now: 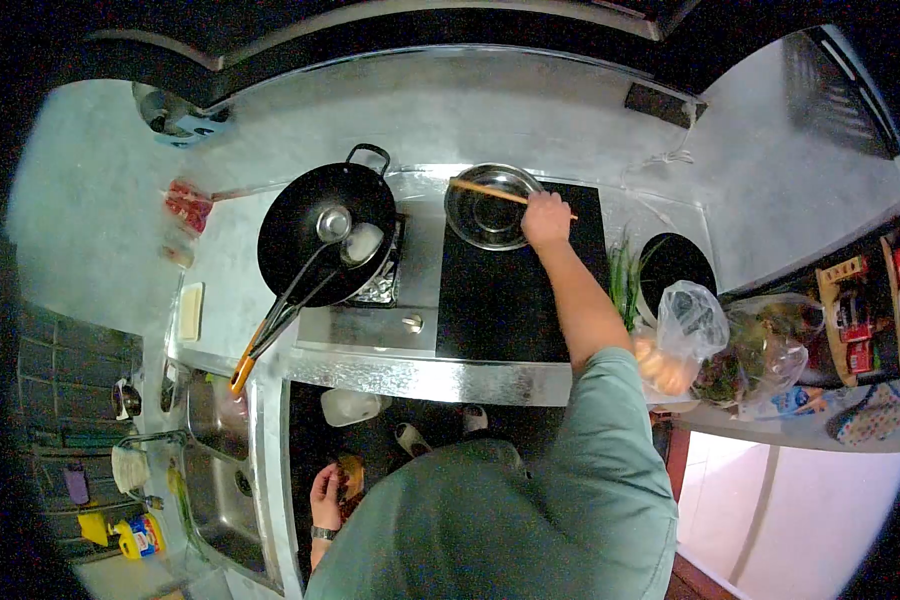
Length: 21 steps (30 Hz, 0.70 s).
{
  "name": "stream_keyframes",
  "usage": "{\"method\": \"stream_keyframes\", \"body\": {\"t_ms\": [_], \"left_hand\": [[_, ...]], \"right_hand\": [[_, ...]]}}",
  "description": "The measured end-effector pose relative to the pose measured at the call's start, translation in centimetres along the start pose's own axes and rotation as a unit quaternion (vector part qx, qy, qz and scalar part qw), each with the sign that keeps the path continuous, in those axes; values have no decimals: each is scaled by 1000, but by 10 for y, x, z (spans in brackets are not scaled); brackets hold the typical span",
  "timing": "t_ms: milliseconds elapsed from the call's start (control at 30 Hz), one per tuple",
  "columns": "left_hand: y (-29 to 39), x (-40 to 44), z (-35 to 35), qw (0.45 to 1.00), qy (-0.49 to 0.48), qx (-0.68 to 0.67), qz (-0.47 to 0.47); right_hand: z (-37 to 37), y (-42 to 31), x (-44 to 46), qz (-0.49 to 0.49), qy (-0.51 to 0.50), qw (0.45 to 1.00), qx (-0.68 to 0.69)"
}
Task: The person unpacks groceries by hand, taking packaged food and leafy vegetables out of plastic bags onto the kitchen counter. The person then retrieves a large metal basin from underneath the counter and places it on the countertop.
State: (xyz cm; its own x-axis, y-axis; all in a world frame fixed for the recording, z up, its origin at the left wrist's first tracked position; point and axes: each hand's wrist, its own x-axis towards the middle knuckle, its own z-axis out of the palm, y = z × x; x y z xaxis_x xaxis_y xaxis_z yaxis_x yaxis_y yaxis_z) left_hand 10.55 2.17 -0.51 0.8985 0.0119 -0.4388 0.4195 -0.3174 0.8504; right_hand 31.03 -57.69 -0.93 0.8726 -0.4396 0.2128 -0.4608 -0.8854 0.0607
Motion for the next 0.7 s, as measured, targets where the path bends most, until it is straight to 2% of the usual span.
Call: {"method": "stream_keyframes", "body": {"t_ms": [67,133,200,433,567,667,700], "left_hand": [[2,2,2,1000,-8,11,-5],[1,3,5,1000,-9,-4,-5],[0,3,5,1000,-25,-9,-10],[19,6,12,998,-57,-3,-23],[27,6,9,997,-70,34,-15],[-11,19,-8,997,-76,26,-1],[-4,16,-6,996,-83,31,-3]], "right_hand": [[4,13,-2,67,35,991,106],[-5,22,-5,73,31,991,107],[-12,20,-10,170,-60,971,155],[13,19,-11,282,-123,904,296],[37,18,-16,322,-95,868,367],[28,8,-25,324,-58,857,396],[28,7,-30,319,-48,857,403]]}}
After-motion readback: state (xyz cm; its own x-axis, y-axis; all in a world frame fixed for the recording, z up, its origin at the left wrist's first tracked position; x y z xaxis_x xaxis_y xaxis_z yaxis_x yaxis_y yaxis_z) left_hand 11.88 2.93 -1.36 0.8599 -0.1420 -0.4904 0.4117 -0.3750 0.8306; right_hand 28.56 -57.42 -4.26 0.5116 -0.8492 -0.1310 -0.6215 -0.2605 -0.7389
